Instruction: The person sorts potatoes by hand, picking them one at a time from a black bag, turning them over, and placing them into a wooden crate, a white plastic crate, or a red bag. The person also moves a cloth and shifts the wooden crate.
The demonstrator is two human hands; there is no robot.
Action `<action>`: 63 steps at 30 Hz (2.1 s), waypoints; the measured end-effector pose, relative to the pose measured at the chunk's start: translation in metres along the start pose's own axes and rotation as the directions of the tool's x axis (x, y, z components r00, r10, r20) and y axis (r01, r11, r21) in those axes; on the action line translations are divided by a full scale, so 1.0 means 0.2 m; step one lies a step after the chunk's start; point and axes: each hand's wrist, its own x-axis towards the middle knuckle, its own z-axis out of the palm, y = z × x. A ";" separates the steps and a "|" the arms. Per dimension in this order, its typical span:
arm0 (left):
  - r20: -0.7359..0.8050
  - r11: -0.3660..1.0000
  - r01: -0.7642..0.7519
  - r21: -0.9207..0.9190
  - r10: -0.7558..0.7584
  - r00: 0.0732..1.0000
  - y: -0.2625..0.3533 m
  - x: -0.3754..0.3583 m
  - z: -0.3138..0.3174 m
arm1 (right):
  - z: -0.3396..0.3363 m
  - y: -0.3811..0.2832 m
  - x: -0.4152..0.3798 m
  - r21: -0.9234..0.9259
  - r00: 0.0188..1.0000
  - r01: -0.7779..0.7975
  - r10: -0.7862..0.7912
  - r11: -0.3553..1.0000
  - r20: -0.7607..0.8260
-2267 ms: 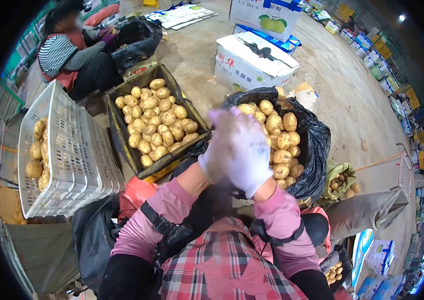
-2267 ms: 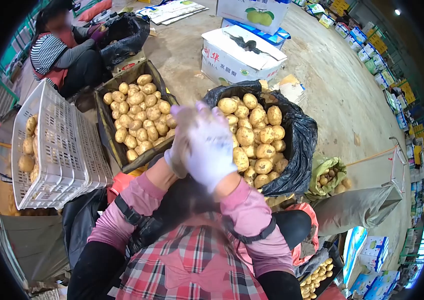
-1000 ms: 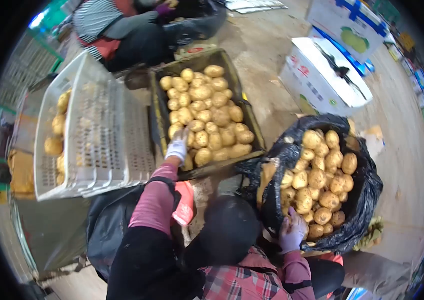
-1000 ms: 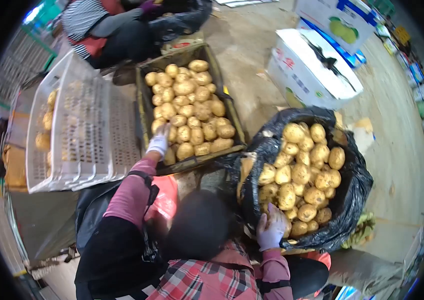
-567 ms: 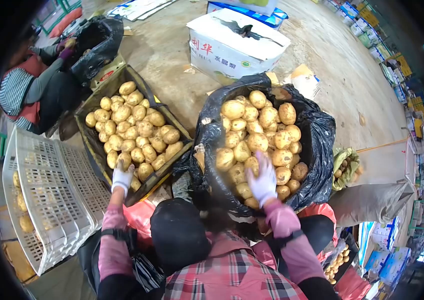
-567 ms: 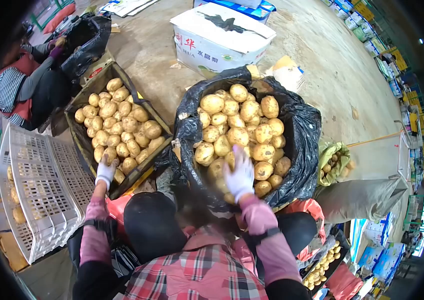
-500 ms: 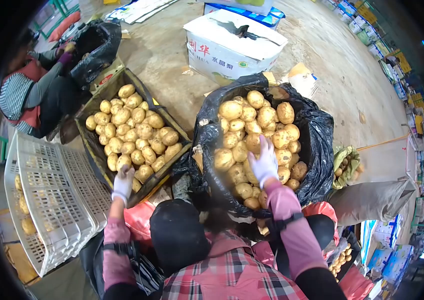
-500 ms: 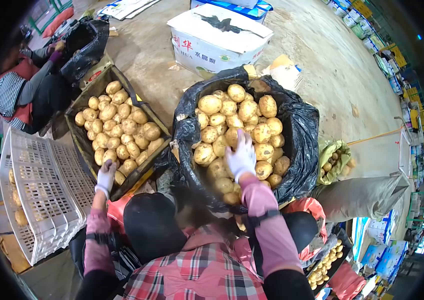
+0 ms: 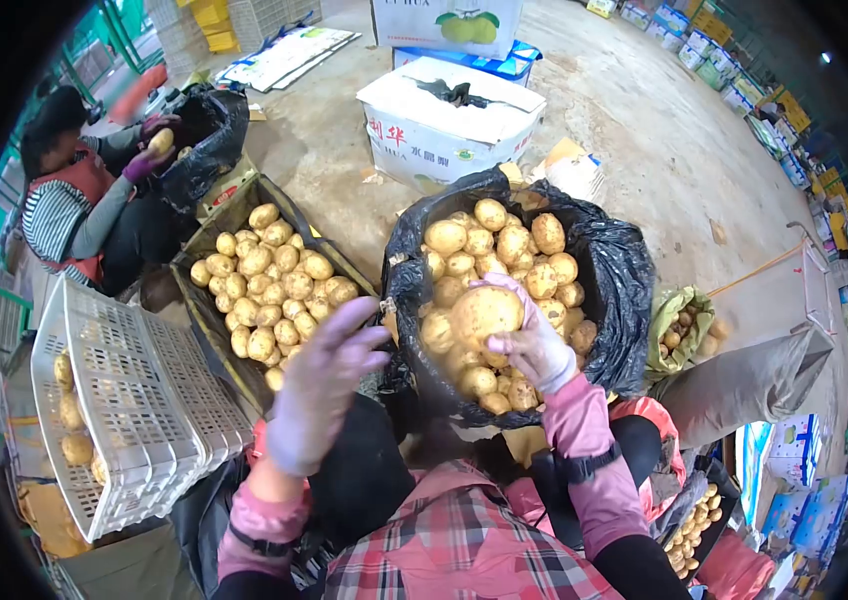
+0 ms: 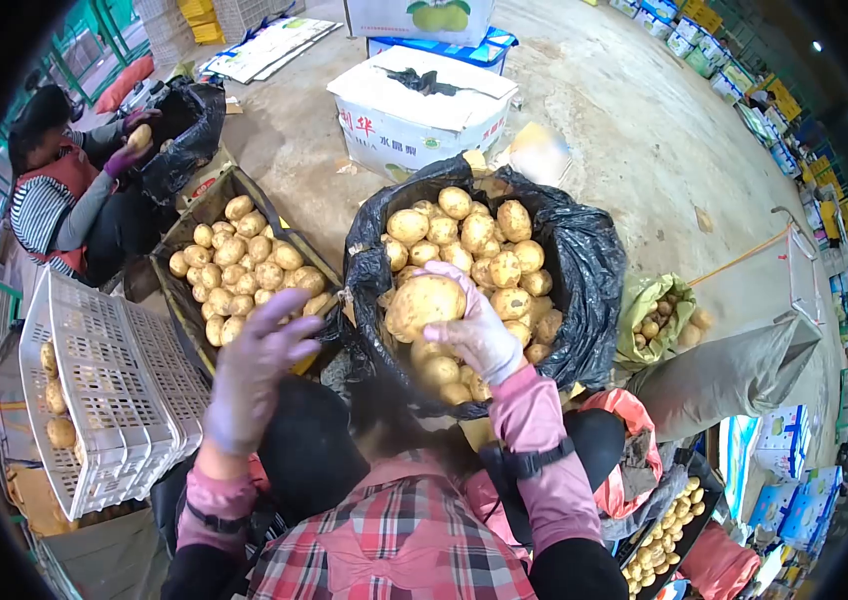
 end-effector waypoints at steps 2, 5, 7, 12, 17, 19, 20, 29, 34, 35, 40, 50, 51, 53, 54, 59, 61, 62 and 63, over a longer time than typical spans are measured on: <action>0.136 0.997 0.060 0.046 -0.065 0.988 -0.13 0.01 0.08 | 0.18 -0.09 -0.10 0.011 0.990 0.114 -0.114 0.993 0.077; 0.381 0.902 0.378 -0.206 -0.282 0.880 -0.26 0.04 0.13 | 0.33 -0.16 -0.19 -0.036 0.971 0.161 -0.151 0.986 0.183; 0.503 0.776 0.486 -0.401 -0.257 0.825 -0.23 0.05 0.15 | 0.42 -0.22 -0.22 -0.234 0.968 0.158 -0.104 0.959 0.227; 0.145 0.952 -0.257 0.168 0.234 0.961 -0.33 0.09 0.16 | 0.46 -0.15 -0.27 -0.314 0.974 0.224 -0.197 0.923 0.115; 0.228 0.815 -0.451 0.365 0.391 0.892 -0.27 0.04 0.22 | 0.50 -0.12 -0.29 -0.285 0.963 0.265 -0.266 0.921 0.035; 0.231 0.830 -0.439 0.345 0.378 0.897 -0.26 0.03 0.23 | 0.52 -0.10 -0.29 -0.343 0.948 0.296 -0.317 0.891 -0.006; 0.228 0.852 -0.413 0.321 0.353 0.907 -0.23 0.02 0.23 | 0.55 -0.11 -0.30 -0.377 0.937 0.309 -0.347 0.873 -0.035; 0.306 0.720 -0.580 0.382 0.494 0.814 -0.26 0.06 0.19 | 0.51 -0.15 -0.28 -0.641 0.878 0.271 -0.458 0.718 -0.142; 0.214 0.962 -0.268 0.048 0.252 0.944 -0.28 0.03 0.19 | 0.47 -0.11 -0.29 -0.227 0.968 0.221 -0.241 0.948 -0.065; 0.192 0.985 -0.174 -0.016 0.174 0.966 -0.28 0.02 0.16 | 0.49 -0.10 -0.30 -0.184 0.976 0.205 -0.216 0.961 -0.040; 0.139 0.970 -0.203 0.136 0.184 0.973 -0.33 0.11 0.18 | 0.44 -0.05 -0.35 0.030 0.975 0.108 -0.101 0.994 -0.196; 0.069 0.991 -0.010 0.131 0.001 0.998 -0.35 0.10 0.18 | -0.10 -0.47 -0.92 -0.058 0.637 0.550 -0.463 0.833 -0.616; 0.071 0.988 -0.006 0.151 -0.005 0.997 -0.36 0.10 0.18 | -0.26 -0.49 -1.02 -0.147 0.568 0.602 -0.551 0.784 -0.612; 0.097 0.977 0.003 0.213 -0.024 0.995 -0.37 0.11 0.16 | -0.48 -0.54 -1.32 -0.524 0.343 0.324 -0.614 0.788 -0.711; 0.090 0.976 0.023 0.215 -0.043 0.995 -0.37 0.11 0.15 | -0.73 -0.47 -1.45 -0.587 0.240 0.259 -0.640 0.767 -0.730; 0.068 0.966 0.054 0.251 -0.074 0.995 -0.39 0.14 0.17 | -1.38 -0.10 -1.87 -0.531 0.022 -0.179 -0.536 0.828 -0.844; 0.065 0.956 0.041 0.292 -0.063 0.996 -0.41 0.15 0.17 | -1.44 0.00 -1.87 -0.503 0.108 -0.206 -0.491 0.839 -0.864; 0.063 0.949 0.038 0.312 -0.061 0.996 -0.43 0.17 0.17 | -1.47 0.03 -1.85 -0.512 0.186 -0.365 -0.478 0.778 -0.859; 0.060 0.943 0.035 0.331 -0.058 0.997 -0.45 0.18 0.16 | -1.51 0.05 -1.84 -0.498 0.236 -0.626 -0.463 0.600 -0.854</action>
